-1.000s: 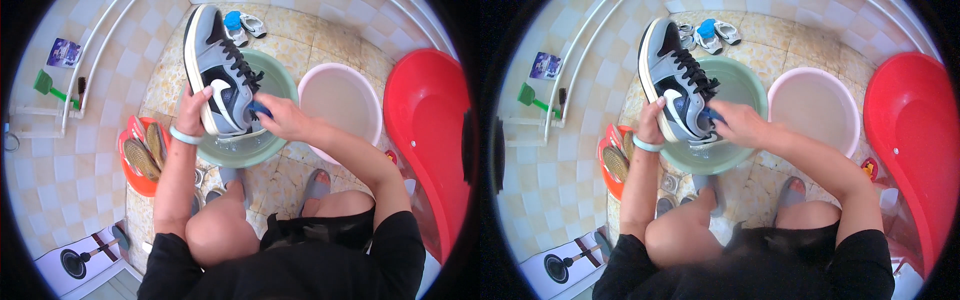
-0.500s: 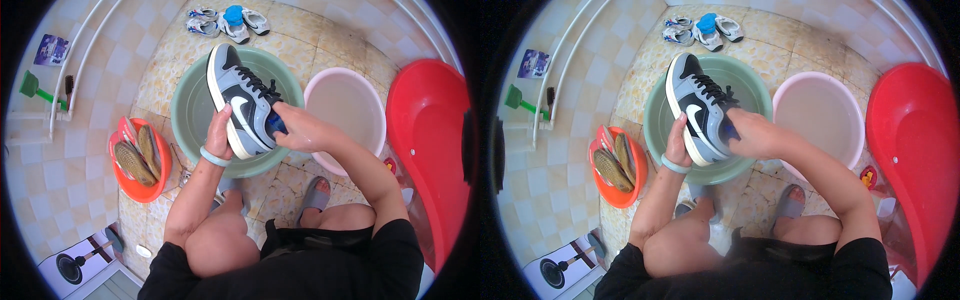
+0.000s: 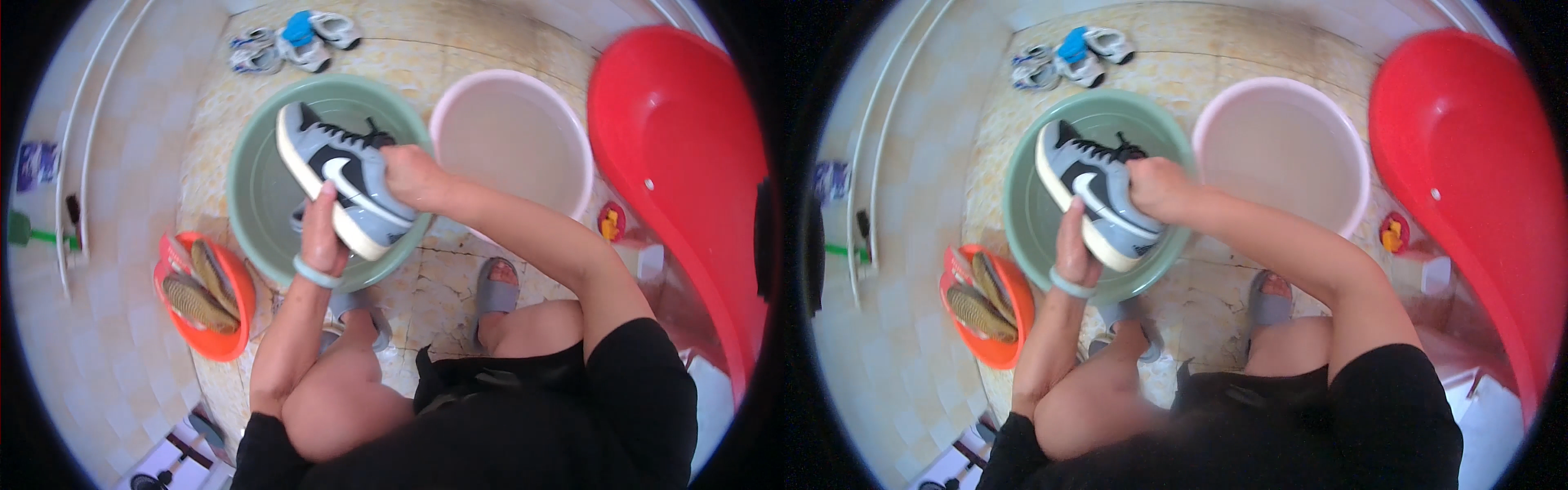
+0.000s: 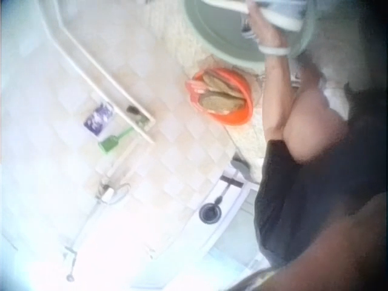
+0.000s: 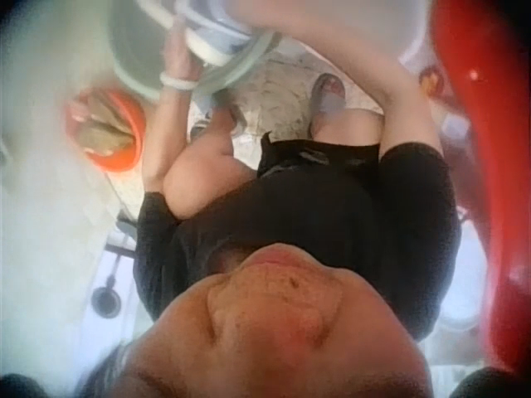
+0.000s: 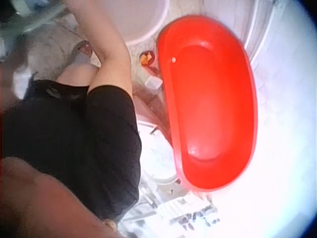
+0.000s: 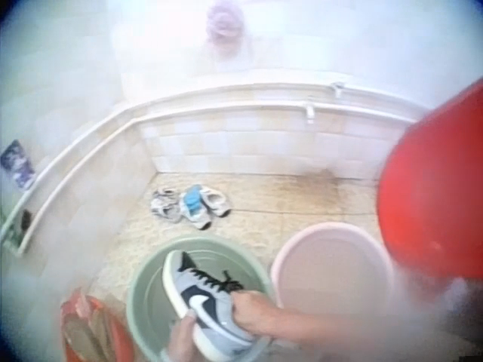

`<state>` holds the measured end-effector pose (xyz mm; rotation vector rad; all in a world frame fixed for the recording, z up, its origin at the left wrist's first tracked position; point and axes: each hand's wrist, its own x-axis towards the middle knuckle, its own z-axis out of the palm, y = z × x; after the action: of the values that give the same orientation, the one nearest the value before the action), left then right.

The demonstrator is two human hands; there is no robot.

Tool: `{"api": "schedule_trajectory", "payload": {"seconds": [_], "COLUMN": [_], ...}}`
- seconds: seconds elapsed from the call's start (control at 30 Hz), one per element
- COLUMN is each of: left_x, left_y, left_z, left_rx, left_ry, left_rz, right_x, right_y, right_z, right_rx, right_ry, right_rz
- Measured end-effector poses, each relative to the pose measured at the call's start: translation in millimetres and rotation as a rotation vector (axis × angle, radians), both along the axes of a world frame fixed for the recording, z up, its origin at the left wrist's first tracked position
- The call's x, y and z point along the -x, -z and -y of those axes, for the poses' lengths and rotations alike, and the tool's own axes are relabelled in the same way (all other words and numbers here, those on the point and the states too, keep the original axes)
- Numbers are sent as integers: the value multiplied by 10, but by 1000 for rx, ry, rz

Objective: The person brushes the soles and sides of several shoes using a brush and water in basins, then places the cleaned shoes into a red tray.

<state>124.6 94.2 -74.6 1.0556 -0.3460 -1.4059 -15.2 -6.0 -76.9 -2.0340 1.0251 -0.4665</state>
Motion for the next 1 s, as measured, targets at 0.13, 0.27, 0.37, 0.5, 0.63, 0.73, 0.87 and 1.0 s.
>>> {"api": "schedule_trajectory", "payload": {"seconds": [0.13, 0.27, 0.37, 0.5, 0.63, 0.73, 0.87, 1.0], "left_x": [-140, -362, -412, -264, 17, 475, 1261, 1695], "left_y": [-49, -37, 60, -137, -328, -402, -206, 563], "left_z": [40, 78, 87, 317, 500, 734, 1084, 1277], "left_rx": [10, 56, 78, 60, 62, 109, 87, 131], "left_ry": [-34, -32, 37, 110, 341, 553, 667, 646], "left_rz": [-82, -103, 78, 577, 711, 715, 596, 925], "right_x": [332, 755, 911, 1482, 2296, 2648, 2787, 2832], "right_y": [-48, -192, -332, -370, -151, -53, 131, 328], "right_z": [-86, -294, -233, -35, 36, 26, -20, 34], "right_rx": [-74, -175, -232, -110, 4, -146, -92, -263], "right_ry": [-144, -398, -410, -216, 83, 498, 787, 890], "right_rz": [37, 160, 53, -153, -82, -54, 248, 448]}}
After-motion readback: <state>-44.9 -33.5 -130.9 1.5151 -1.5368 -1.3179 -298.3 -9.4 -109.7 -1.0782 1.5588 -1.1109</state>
